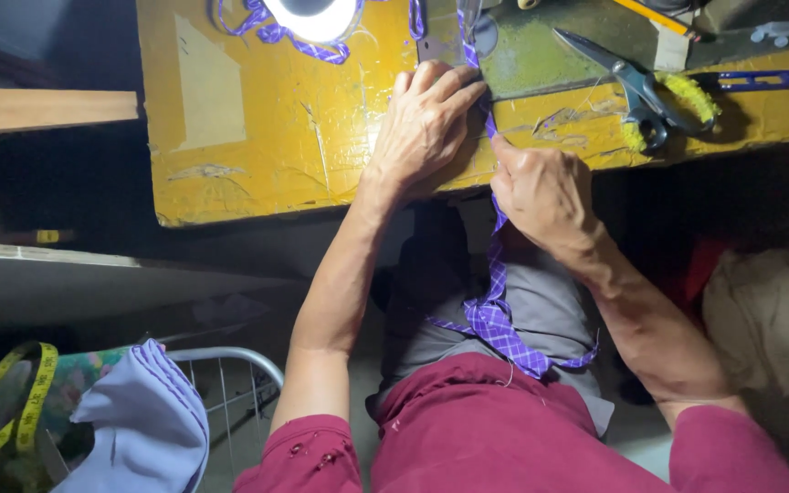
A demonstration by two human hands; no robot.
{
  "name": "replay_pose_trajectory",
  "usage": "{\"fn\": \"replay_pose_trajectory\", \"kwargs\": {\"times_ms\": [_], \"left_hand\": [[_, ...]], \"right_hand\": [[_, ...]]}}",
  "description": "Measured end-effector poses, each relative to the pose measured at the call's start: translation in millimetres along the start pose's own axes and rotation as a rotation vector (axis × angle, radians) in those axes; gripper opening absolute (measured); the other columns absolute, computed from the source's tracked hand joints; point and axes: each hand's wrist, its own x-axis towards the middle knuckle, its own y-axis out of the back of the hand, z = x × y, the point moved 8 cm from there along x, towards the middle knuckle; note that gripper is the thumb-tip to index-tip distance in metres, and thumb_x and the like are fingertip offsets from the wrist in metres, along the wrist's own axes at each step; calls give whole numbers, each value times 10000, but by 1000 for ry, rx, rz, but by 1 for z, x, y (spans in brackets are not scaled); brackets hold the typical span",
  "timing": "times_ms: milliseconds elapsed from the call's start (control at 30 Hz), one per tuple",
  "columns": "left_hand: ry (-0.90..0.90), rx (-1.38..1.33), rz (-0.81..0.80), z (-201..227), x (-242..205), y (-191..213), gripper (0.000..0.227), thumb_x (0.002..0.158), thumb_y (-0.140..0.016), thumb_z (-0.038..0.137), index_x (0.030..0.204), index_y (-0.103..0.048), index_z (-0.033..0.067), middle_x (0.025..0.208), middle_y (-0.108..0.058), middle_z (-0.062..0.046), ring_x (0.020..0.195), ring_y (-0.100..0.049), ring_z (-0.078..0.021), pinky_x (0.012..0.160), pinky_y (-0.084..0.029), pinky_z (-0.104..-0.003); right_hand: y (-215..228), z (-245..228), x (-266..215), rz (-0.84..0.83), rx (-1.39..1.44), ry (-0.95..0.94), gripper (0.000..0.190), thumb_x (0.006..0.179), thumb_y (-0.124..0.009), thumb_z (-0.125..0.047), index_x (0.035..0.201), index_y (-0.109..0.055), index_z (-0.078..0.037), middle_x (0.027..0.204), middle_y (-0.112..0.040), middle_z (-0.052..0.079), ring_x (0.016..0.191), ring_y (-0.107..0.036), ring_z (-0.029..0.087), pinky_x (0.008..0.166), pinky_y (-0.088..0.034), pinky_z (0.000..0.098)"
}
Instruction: A person is working at a yellow workbench, carefully pulling, smoothing, and aligning long purple patterned fabric strips before cutting them with scissors.
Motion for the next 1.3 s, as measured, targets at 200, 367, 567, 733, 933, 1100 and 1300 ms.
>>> {"fn": "replay_pose_trajectory", "kwargs": {"times_ms": [200,367,567,733,933,1100,1300], "left_hand": [[47,-4,-6,-6,-3,-6,350,931,-578,119,1262,-687,94,1341,-674,-58,1092,-558,-289,804,-419,-449],[72,27,-27,-12,-3,-13,361,957,-579,147,1306,-664,107,1396,-619,-69,1142,-544,-300,811,-420,-459],[118,62,-53,-18,-4,-20,401,945,-576,149,1342,-625,125,1406,-551,-140,1146,-534,-327,837,-423,-469],[154,43,-65,-22,-5,-22,431,942,-563,157,1369,-613,128,1409,-553,-158,1177,-526,-343,863,-429,-478],[176,18,-53,-24,-6,-20,450,895,-566,115,1339,-632,144,1412,-540,-157,1204,-515,-351,875,-435,-498],[217,44,9,-25,-7,-12,407,930,-583,127,1336,-592,104,1378,-545,-143,1150,-544,-334,845,-458,-479],[241,21,40,-33,-10,-20,437,933,-575,94,1367,-537,65,1373,-558,-142,1147,-562,-328,849,-480,-456]], "right_hand": [[-6,2,6,-20,8,-36,508,837,-597,-186,1318,-760,-159,634,-688,160,556,-654,394,499,-504,511],[-1,-2,16,-65,31,-27,505,855,-608,-176,1342,-734,-127,638,-690,178,578,-669,393,521,-515,515],[0,-3,27,-104,57,-74,497,870,-581,-188,1342,-724,-125,735,-716,251,668,-695,482,582,-539,585],[0,-7,36,-84,30,-55,442,858,-565,-170,1270,-706,-91,619,-660,260,612,-675,492,537,-517,582],[-6,-6,45,-16,12,-16,438,869,-573,-146,1270,-732,-72,587,-649,192,550,-663,422,511,-507,542],[0,-10,53,-1,1,15,435,879,-604,-127,1286,-728,-35,599,-661,219,539,-673,418,473,-515,537],[-2,-4,62,32,210,22,468,871,-541,19,1306,-699,93,602,-693,125,389,-559,176,265,-431,320]]}}
